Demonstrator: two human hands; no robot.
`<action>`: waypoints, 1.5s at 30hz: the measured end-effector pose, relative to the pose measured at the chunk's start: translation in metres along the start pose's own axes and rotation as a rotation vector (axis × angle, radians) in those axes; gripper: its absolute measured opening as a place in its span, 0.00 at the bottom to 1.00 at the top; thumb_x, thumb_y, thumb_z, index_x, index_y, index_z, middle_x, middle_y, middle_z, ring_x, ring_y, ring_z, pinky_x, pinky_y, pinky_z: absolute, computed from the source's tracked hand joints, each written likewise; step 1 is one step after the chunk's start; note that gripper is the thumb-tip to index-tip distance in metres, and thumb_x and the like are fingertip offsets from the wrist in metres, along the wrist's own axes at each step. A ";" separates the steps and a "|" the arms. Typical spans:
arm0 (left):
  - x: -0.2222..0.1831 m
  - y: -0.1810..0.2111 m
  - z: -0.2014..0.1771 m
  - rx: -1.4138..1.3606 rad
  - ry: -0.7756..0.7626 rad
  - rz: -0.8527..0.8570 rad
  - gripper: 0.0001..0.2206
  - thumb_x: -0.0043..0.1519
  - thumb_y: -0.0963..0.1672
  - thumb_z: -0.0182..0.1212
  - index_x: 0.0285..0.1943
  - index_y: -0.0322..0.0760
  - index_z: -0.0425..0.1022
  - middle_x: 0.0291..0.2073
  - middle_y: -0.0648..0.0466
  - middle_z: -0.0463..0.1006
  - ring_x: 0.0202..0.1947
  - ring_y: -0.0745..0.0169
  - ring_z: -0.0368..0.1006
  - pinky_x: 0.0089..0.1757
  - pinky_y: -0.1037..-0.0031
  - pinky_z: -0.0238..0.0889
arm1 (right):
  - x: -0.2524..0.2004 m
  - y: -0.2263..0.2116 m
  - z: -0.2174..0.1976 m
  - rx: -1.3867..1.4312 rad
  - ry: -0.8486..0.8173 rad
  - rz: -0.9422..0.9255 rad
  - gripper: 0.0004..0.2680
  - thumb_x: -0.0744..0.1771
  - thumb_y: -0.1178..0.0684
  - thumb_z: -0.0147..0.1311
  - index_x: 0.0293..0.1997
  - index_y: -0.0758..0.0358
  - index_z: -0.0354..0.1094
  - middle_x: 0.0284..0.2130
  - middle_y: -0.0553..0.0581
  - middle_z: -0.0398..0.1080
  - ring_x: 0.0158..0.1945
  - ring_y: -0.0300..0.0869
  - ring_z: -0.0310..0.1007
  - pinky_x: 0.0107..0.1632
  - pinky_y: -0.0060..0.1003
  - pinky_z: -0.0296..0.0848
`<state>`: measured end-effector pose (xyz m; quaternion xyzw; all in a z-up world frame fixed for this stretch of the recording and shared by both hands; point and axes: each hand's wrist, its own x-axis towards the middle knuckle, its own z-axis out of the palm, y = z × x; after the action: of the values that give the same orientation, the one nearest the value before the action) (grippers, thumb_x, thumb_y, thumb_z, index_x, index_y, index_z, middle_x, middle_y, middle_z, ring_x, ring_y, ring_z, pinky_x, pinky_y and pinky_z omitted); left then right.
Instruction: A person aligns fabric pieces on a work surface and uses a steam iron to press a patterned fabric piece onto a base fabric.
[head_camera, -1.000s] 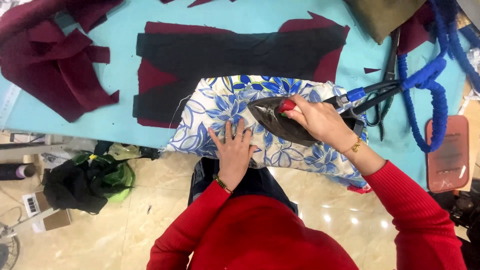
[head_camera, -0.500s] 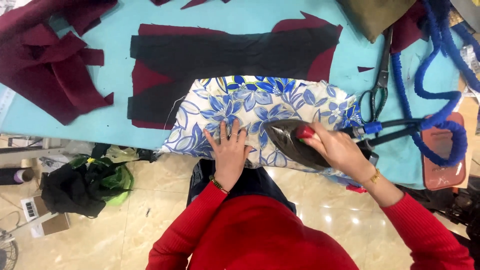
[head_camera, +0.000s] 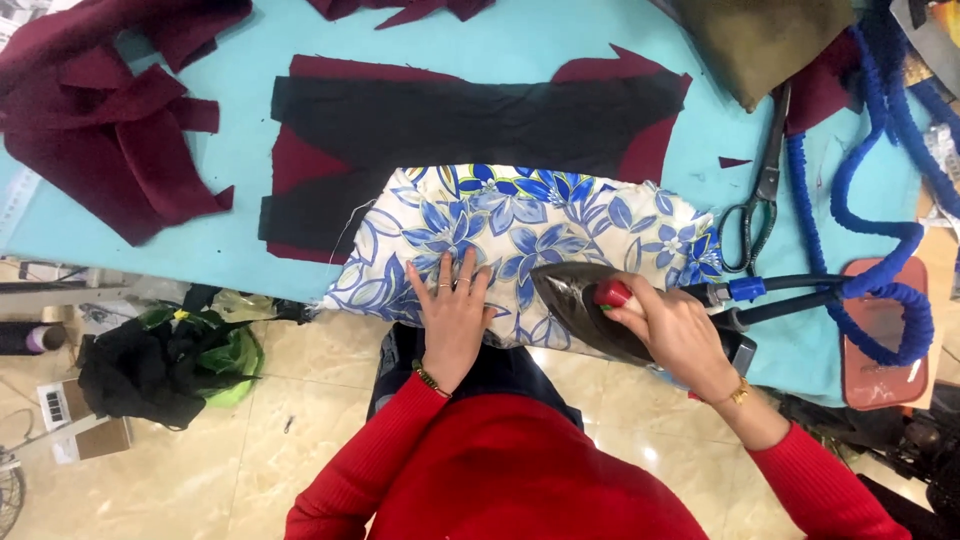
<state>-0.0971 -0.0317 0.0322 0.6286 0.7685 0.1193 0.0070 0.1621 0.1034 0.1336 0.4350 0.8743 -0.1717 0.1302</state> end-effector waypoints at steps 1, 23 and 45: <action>0.000 0.000 0.000 0.001 -0.006 -0.001 0.31 0.49 0.49 0.76 0.62 0.44 0.68 0.66 0.48 0.70 0.66 0.37 0.64 0.62 0.18 0.27 | 0.004 -0.004 -0.003 0.027 0.020 0.010 0.16 0.69 0.35 0.44 0.64 0.40 0.60 0.28 0.61 0.79 0.39 0.57 0.80 0.49 0.48 0.75; -0.024 -0.038 -0.022 0.042 0.048 -0.221 0.36 0.47 0.55 0.77 0.61 0.35 0.69 0.63 0.34 0.71 0.67 0.35 0.63 0.61 0.19 0.32 | 0.124 -0.158 -0.035 0.024 0.037 -0.322 0.17 0.71 0.33 0.38 0.61 0.48 0.59 0.36 0.66 0.79 0.42 0.59 0.81 0.51 0.53 0.73; -0.068 -0.137 -0.003 -0.348 0.210 -0.810 0.08 0.63 0.50 0.65 0.43 0.52 0.70 0.37 0.65 0.68 0.45 0.62 0.69 0.50 0.60 0.54 | 0.122 -0.209 -0.041 0.109 -0.098 -0.326 0.15 0.71 0.37 0.42 0.60 0.51 0.62 0.38 0.70 0.79 0.43 0.63 0.81 0.48 0.54 0.76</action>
<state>-0.2151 -0.1227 -0.0011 0.2513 0.9176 0.2973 0.0807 -0.0815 0.0900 0.1637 0.2850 0.9152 -0.2586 0.1193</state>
